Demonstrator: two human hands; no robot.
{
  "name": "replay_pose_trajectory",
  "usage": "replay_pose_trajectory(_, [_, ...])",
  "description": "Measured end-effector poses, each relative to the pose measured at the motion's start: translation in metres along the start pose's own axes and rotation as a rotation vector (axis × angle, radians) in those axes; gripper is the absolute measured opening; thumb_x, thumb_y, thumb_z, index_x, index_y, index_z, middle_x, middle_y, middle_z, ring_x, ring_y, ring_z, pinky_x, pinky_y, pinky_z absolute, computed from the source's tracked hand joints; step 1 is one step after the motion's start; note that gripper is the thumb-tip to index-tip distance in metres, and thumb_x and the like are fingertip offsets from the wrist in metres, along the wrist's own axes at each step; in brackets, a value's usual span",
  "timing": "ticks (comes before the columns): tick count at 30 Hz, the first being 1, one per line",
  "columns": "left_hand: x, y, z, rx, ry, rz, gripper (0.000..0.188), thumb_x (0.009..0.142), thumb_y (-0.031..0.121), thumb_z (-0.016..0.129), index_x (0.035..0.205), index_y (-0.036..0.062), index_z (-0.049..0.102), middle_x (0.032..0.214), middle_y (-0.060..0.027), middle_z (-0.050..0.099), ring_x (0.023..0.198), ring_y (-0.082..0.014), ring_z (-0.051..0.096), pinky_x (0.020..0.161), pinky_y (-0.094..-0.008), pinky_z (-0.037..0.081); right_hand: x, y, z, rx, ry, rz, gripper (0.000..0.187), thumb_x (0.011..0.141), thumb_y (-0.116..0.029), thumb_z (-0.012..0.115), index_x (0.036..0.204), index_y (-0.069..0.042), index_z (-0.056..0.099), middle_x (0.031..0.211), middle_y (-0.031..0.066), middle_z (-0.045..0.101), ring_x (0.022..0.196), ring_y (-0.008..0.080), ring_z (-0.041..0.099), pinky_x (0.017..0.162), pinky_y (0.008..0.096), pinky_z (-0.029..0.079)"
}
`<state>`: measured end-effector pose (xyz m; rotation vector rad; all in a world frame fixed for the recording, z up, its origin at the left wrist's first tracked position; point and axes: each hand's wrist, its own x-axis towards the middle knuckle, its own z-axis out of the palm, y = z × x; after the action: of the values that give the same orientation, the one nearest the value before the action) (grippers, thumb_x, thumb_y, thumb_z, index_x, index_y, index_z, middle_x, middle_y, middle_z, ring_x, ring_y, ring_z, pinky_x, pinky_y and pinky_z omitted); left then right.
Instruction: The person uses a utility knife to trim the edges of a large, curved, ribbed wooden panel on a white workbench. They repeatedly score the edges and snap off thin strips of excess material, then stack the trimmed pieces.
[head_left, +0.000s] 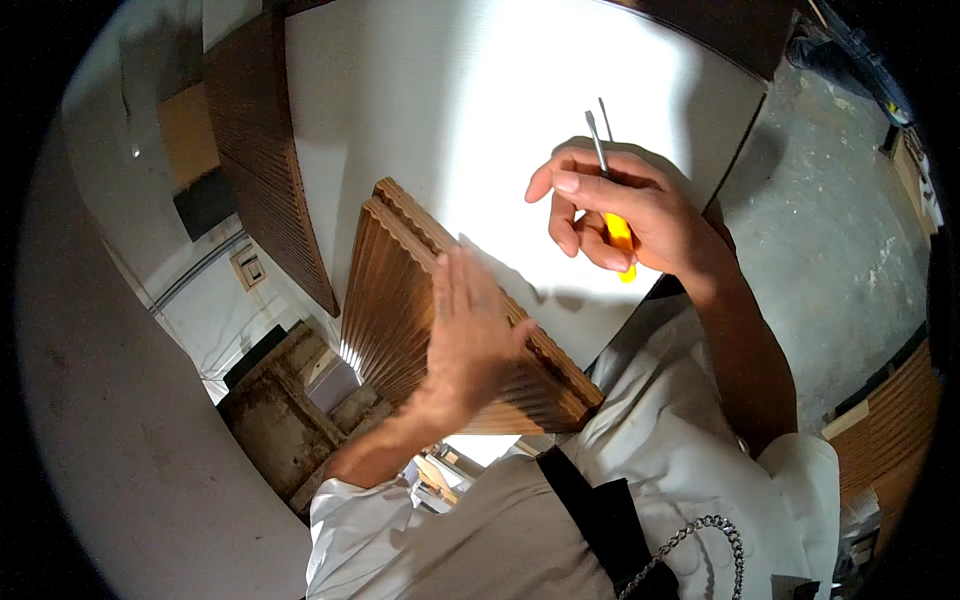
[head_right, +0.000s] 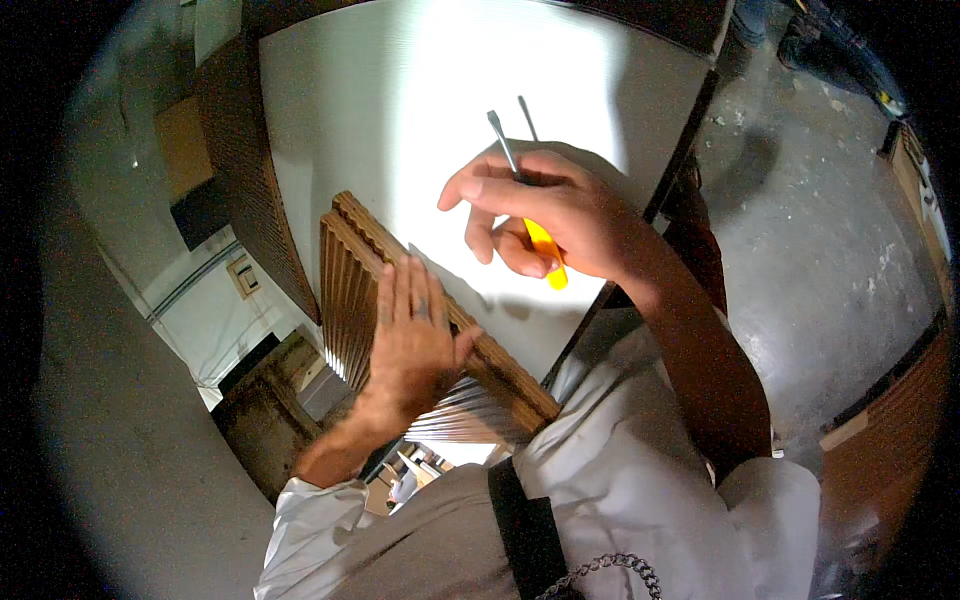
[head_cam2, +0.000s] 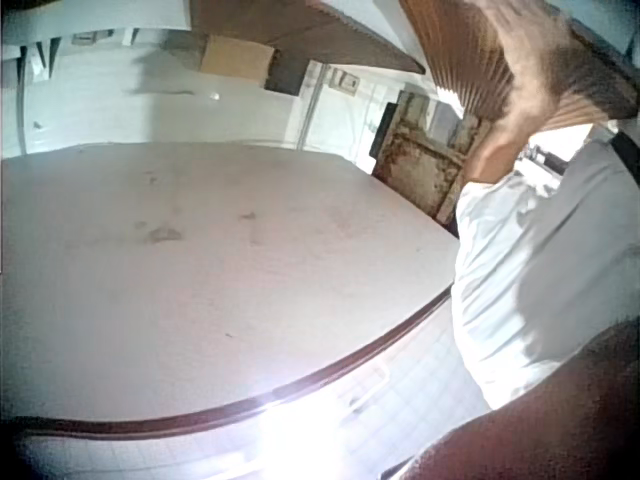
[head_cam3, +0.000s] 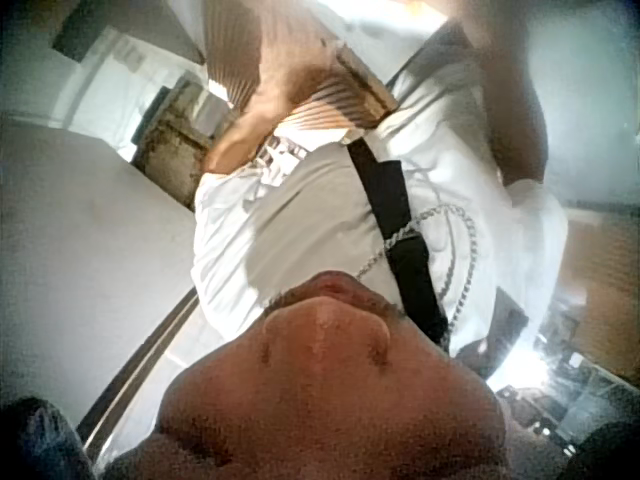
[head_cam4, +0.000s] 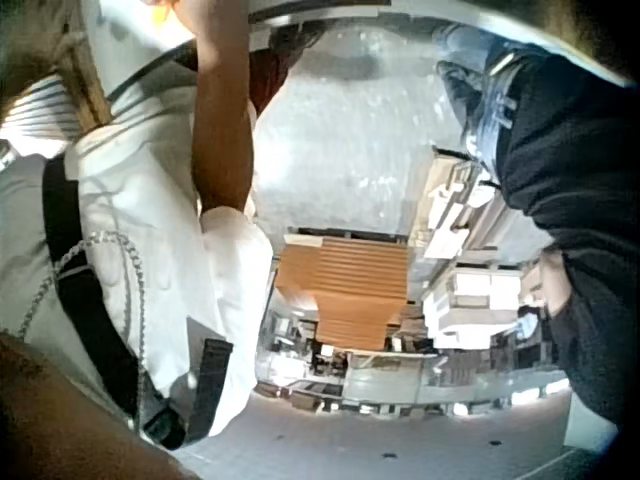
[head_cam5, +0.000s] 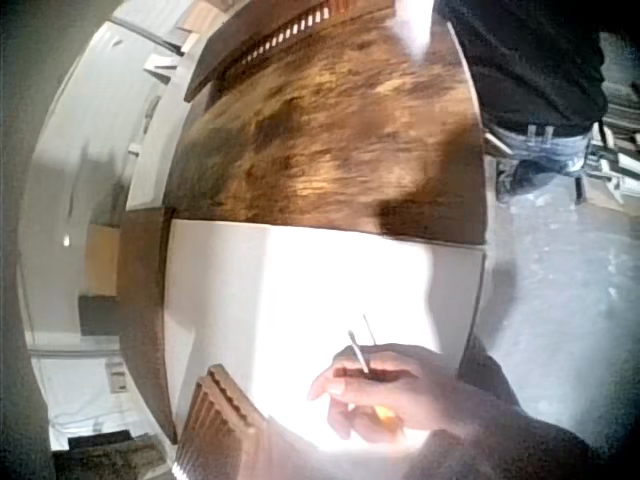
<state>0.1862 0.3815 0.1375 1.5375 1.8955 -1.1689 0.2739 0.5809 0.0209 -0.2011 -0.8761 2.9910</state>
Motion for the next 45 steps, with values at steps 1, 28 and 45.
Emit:
replay_pose_trajectory(1, [-0.009, 0.010, 0.000, -0.024, 0.029, 0.042, 0.079, 0.098, 0.056, 0.044, 0.133, -0.0145, 0.049, 0.144, -0.0347, 0.042, 0.141, -0.0434, 0.034, 0.121, -0.0516, 0.016, -0.001, -0.003, 0.003, -0.010, 0.010, 0.016, 0.031, 0.106, -0.025, 0.040, 0.109, -0.001, 0.060, 0.068, 0.0074, 0.059, 0.040, 0.0031, 0.041, 0.037, 0.0191, 0.033])
replay_pose_trajectory(28, [-0.129, 0.150, 0.119, -1.357, 0.587, -1.183, 0.094, 0.096, 0.056, 0.051, 0.154, -0.0067, 0.012, 0.161, -0.0288, 0.002, 0.150, -0.0436, 0.005, 0.121, -0.0527, 0.012, -0.010, 0.012, 0.024, -0.203, 0.120, -0.001, 0.048, 0.092, -0.031, 0.063, 0.121, 0.006, 0.052, 0.081, 0.0069, 0.057, 0.051, 0.0056, 0.046, 0.044, 0.0192, 0.037])
replay_pose_trajectory(45, [-0.170, 0.203, 0.324, -1.001, 0.931, -1.560, 0.072, 0.104, 0.051, 0.031, 0.154, -0.0010, 0.027, 0.161, -0.0282, 0.014, 0.150, -0.0418, 0.008, 0.121, -0.0483, 0.009, -0.009, 0.021, 0.043, -0.586, 0.315, 0.073, 0.020, 0.096, -0.018, 0.053, 0.105, -0.002, 0.061, 0.070, 0.0029, 0.059, 0.049, 0.0063, 0.048, 0.041, 0.0211, 0.035])
